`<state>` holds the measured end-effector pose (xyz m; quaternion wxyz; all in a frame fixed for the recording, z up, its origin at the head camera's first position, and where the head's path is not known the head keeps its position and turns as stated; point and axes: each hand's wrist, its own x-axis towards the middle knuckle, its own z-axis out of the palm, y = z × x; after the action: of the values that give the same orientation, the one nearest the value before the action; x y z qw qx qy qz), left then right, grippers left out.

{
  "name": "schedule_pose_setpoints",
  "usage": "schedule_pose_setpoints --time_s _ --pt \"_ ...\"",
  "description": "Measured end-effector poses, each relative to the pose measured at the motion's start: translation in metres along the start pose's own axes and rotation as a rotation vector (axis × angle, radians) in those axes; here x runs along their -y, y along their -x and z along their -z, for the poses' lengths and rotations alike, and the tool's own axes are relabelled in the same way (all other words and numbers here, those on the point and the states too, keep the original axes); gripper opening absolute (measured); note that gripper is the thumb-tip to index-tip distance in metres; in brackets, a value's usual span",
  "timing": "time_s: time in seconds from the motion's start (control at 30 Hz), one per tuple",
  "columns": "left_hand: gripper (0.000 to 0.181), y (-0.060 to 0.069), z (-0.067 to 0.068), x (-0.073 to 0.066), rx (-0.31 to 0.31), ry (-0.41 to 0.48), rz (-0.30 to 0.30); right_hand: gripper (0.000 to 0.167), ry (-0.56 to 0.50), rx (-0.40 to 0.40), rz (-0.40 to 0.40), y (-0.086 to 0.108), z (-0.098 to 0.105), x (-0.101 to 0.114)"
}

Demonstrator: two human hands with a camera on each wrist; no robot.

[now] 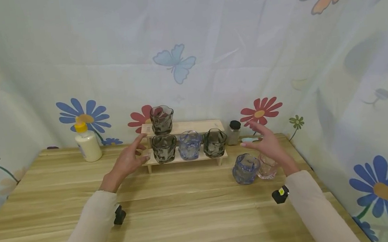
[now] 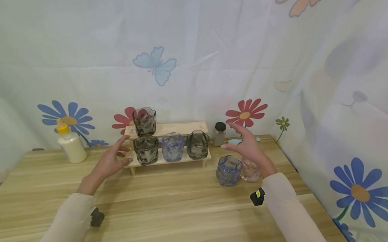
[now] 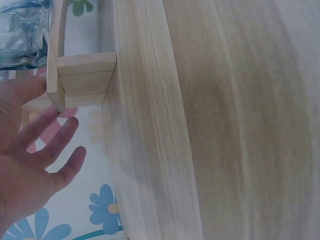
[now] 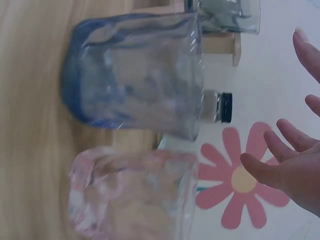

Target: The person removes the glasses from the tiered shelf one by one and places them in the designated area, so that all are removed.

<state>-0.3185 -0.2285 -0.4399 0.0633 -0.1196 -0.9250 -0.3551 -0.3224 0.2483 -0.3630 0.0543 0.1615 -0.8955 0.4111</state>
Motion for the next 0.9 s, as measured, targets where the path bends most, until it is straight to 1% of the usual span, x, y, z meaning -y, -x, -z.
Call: schedule_pose_setpoints --time_s 0.3,0.47,0.57,0.7,0.77,0.9 --pt "0.083 -0.001 -0.002 -0.001 0.000 0.010 -0.004 0.086 0.007 0.052 0.080 -0.033 -0.022 0.028" --pt "0.083 -0.003 -0.002 0.000 0.002 0.007 -0.012 0.087 -0.002 0.087 0.078 -0.050 -0.032 0.043" --pt "0.084 -0.004 0.000 0.001 0.006 0.003 -0.001 0.087 -0.010 0.108 0.072 -0.060 -0.038 0.054" --pt "0.084 -0.003 0.002 0.001 0.005 -0.001 0.005 0.085 -0.030 0.124 0.099 -0.069 -0.047 0.067" --pt "0.084 -0.002 0.002 0.001 0.003 -0.001 0.004 0.083 -0.045 0.133 0.129 -0.073 -0.052 0.072" --pt "0.083 -0.002 0.000 0.000 0.002 0.009 -0.003 0.082 -0.073 0.147 0.159 -0.080 -0.064 0.081"
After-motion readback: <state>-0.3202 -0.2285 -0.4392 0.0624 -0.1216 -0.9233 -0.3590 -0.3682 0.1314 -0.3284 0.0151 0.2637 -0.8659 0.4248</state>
